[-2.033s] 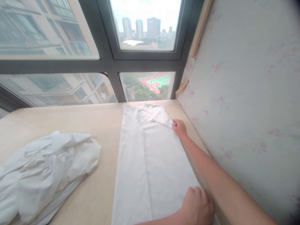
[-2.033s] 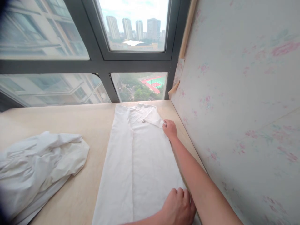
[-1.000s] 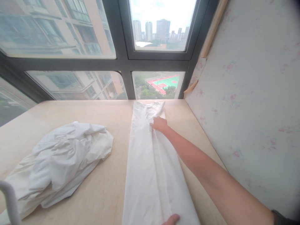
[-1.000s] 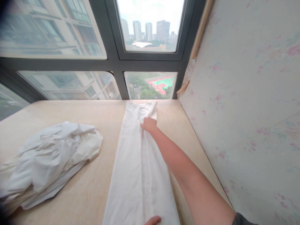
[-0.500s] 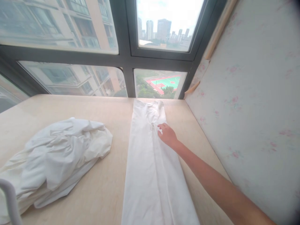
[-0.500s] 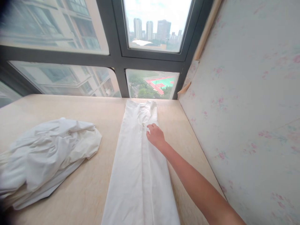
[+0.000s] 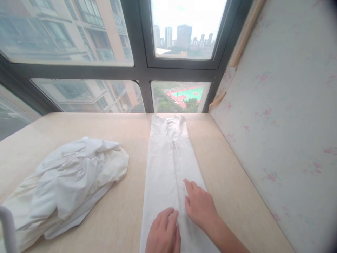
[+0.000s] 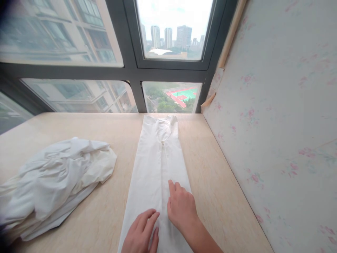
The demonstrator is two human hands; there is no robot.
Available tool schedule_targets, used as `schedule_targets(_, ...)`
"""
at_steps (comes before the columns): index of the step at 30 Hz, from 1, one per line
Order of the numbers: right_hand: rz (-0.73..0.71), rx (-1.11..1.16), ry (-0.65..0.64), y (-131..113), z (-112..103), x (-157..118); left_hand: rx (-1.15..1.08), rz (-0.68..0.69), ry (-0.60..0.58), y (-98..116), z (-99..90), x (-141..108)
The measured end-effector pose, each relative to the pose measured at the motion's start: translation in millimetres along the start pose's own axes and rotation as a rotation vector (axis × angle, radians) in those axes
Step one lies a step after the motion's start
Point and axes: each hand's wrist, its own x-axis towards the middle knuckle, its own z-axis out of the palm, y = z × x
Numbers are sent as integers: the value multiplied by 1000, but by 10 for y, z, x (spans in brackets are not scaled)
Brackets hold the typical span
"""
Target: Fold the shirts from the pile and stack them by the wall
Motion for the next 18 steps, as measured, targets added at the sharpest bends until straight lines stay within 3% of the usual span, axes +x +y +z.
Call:
schedule_targets(2, 4, 30, -2, 28, 26, -30, 133, 27, 56, -80, -44, 92)
schedule_targets(5, -43, 79, -3, 67, 39, -38, 220, 53, 31, -122, -44, 106)
schedule_targets(18, -54, 295, 8, 81, 10, -15, 175, 49, 41, -118, 18, 26)
